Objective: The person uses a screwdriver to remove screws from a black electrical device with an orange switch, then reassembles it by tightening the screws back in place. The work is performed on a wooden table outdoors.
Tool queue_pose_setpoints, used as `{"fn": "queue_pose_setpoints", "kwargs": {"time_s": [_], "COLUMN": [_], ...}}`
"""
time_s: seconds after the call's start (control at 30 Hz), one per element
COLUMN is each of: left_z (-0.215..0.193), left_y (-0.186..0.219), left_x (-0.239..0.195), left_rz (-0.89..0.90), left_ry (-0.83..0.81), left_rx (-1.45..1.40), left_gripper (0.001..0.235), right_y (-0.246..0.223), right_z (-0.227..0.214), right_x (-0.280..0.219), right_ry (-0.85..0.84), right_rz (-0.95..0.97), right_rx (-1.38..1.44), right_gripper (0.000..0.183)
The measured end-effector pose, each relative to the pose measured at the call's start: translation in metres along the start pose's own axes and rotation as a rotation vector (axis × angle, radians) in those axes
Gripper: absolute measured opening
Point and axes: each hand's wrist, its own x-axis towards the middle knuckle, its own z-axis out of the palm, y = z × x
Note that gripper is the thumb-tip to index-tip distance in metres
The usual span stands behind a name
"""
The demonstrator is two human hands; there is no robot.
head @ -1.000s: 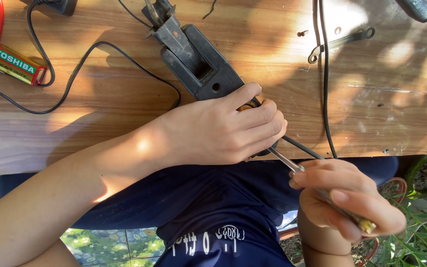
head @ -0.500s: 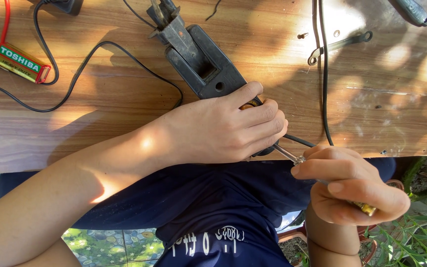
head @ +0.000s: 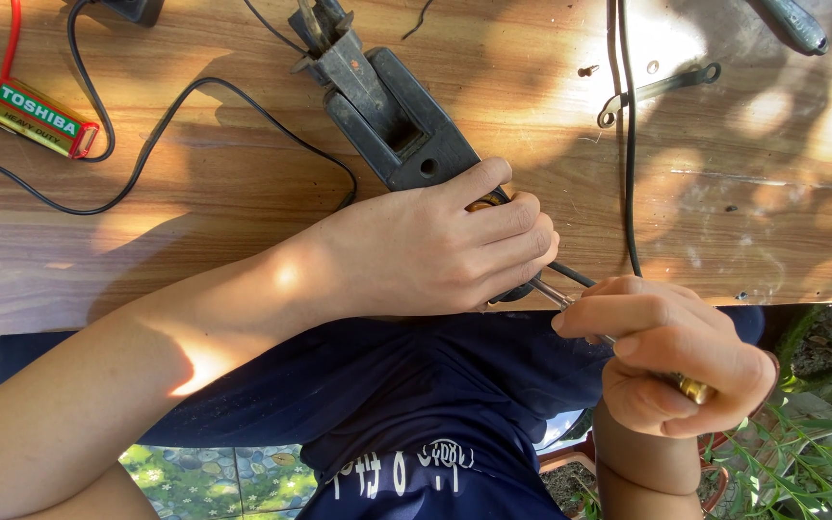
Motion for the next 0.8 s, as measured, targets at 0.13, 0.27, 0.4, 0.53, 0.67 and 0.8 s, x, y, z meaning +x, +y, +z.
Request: {"fn": "queue_pose_setpoints", "kwargs": {"time_s": [0.13,0.27,0.4,0.53,0.67,0.8], "left_z": [0.000,0.003,0.000,0.000,-0.001,-0.001], "left_y": [0.001,0.003,0.004,0.004,0.006,0.009], "left_x": [0.000,0.000,0.001,0.000,-0.001,0.002], "left_rz": [-0.004,-0.034,-0.037,-0.043,-0.039,-0.048], "left_ry": [-0.009,0.011,-0.007,0.001,0.003,-0.024], "left_rx": [-0.005,-0.052,-0.039,-0.031,-0.042,-0.033], "left_gripper": [0.022,0.021,0.024,0.023,0.023,0.025], "right_y": [-0.008,-0.024,-0.017,-0.031,-0.041,-0.044], "right_z": [-0.004,-0.015,-0.037,-0.012,-0.003,-0.018], "right_x": [0.013,0.026,0.024,0.017,0.011,0.016], "right_ry": [-0.098,-0.334,-0.336,-0.164,-0.029,-0.323], "right_rz": [-0.051,-0.098,-0.076,-0.033,0.058,0.162], "right_rx": [0.001,-0.205,-0.259,-0.338,-0.533,-0.611], "right_gripper": [0.017,0.018,0.034,0.034,0.019,0.023]}}
